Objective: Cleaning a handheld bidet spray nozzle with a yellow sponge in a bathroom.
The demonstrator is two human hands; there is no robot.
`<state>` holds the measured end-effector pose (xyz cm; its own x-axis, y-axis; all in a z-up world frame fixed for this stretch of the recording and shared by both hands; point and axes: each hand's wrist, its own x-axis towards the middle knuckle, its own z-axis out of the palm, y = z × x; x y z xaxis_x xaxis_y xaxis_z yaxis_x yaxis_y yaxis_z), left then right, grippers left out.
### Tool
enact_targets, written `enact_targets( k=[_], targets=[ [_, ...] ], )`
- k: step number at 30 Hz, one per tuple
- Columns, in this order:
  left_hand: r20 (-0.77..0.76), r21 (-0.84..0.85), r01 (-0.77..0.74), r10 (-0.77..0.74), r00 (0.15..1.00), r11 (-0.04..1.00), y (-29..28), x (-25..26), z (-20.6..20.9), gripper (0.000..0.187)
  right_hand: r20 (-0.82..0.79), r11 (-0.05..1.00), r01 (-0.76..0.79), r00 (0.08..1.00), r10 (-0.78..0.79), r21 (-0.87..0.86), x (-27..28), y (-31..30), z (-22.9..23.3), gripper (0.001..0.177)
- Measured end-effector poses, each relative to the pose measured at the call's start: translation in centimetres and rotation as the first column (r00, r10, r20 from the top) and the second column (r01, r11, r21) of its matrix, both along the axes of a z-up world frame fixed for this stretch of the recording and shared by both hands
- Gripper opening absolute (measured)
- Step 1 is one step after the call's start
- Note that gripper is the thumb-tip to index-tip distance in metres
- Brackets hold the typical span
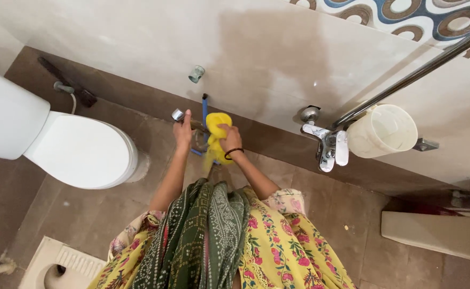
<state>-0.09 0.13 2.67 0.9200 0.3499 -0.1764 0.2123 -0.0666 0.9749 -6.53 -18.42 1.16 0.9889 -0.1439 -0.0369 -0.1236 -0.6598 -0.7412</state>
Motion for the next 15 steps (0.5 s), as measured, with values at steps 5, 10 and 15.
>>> enact_targets(
  k=[5, 10, 15],
  targets=[
    [-0.050, 0.065, 0.032, -0.028, 0.998, 0.997, 0.6, 0.0, -0.3, 0.063, 0.270, 0.997, -0.073, 0.961, 0.059, 0.040, -0.9, 0.8, 7.2, 0.063],
    [0.100, 0.064, 0.050, -0.056, 0.993, 0.997, 1.1, 0.4, -1.1, 0.064, 0.314, 0.963, -0.270, 0.915, 0.254, 0.007, -2.4, 2.4, 6.1, 0.072],
    [-0.012, -0.124, 0.049, -0.051, 0.999, 0.991, 1.6, -0.6, 1.9, 0.063, 0.087, 0.981, -0.140, 0.985, 0.152, -0.132, -2.0, 1.0, 3.3, 0.066]
  ],
)
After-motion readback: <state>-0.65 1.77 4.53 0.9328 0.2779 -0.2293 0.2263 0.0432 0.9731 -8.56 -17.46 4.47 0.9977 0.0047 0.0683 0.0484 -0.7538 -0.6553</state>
